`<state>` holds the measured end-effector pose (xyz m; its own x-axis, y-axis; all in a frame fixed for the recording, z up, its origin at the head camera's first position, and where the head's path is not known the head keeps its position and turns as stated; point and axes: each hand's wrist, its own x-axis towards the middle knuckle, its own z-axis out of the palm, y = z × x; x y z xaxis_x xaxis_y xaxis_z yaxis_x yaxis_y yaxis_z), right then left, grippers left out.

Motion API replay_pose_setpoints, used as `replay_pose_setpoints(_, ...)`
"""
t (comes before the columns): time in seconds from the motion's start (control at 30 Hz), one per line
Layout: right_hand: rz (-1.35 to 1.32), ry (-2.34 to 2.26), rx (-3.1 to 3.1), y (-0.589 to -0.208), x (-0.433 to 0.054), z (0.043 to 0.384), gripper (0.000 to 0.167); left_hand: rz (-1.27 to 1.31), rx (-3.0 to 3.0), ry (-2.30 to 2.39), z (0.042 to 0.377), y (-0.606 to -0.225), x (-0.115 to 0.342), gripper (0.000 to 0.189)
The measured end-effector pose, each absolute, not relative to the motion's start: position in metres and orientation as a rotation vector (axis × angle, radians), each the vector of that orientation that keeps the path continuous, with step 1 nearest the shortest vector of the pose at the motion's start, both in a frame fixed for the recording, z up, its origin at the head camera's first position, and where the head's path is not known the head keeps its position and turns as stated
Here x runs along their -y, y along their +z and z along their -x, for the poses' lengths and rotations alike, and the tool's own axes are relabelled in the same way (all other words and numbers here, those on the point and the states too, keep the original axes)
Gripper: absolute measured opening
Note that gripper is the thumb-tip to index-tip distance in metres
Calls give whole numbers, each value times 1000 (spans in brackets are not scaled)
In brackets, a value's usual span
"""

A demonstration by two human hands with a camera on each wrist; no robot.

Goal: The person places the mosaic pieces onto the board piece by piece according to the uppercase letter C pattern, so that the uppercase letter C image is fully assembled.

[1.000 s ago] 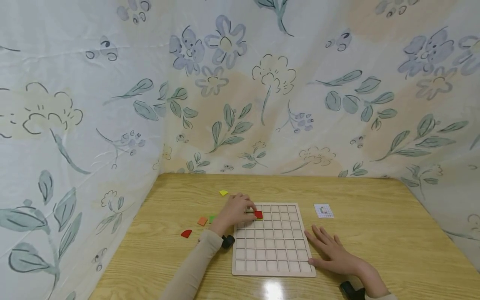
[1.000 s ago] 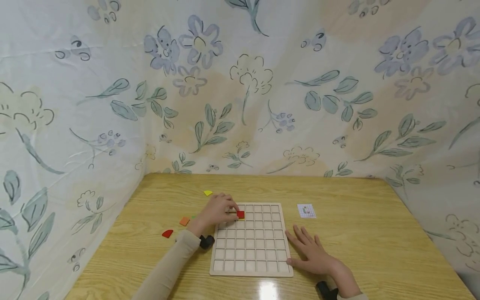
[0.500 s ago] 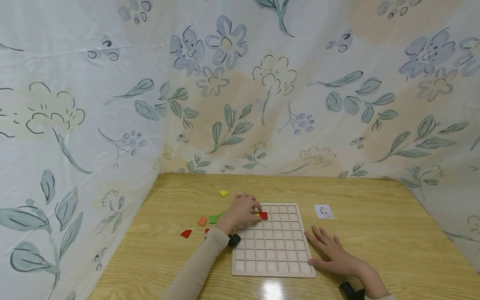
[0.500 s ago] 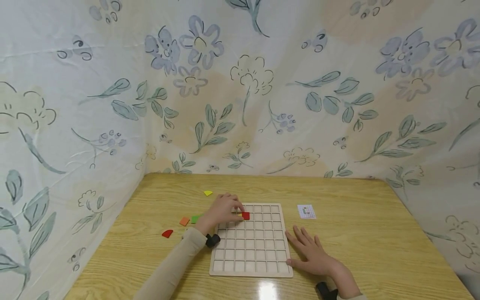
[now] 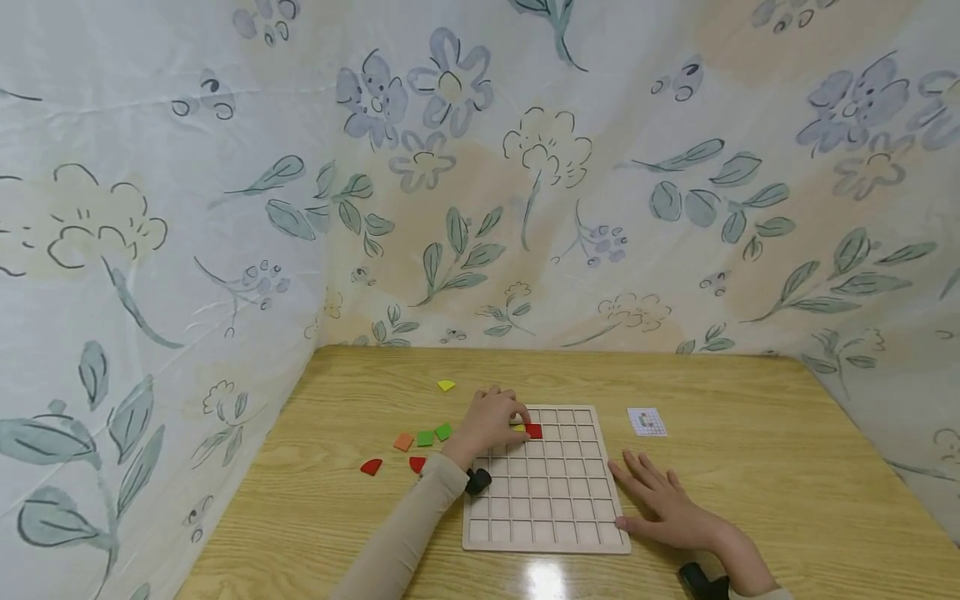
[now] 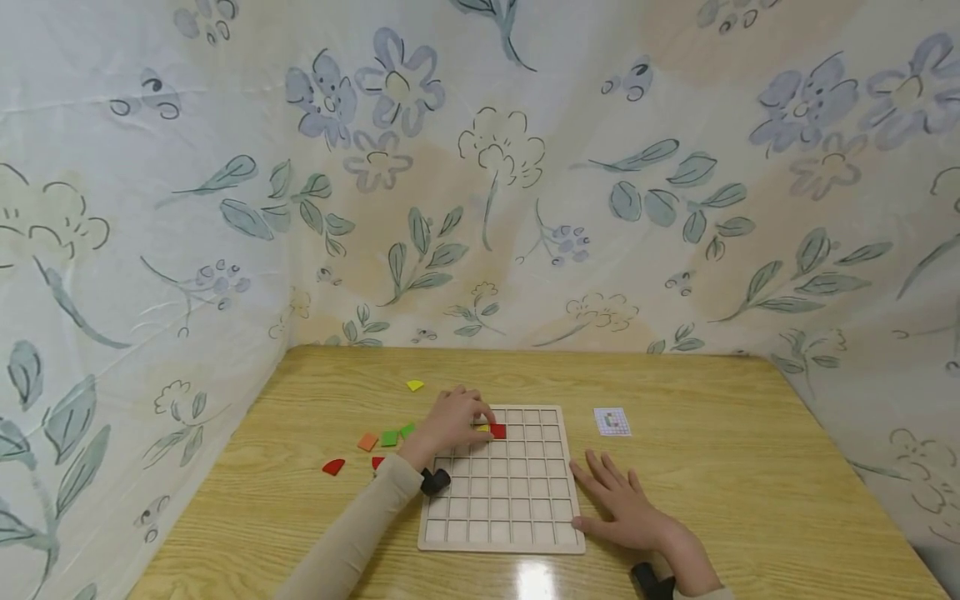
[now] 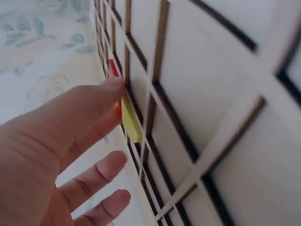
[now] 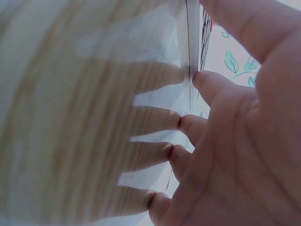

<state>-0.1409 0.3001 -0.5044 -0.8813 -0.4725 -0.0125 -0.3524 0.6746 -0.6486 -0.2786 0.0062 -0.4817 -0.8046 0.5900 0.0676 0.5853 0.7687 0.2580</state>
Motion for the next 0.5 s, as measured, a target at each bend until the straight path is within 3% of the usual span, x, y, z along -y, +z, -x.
replay_pose_setpoints(0.5, 672, -986, -2711, -504, -299, 141, 74, -914, -2899, 547, 272, -482, -2, 27)
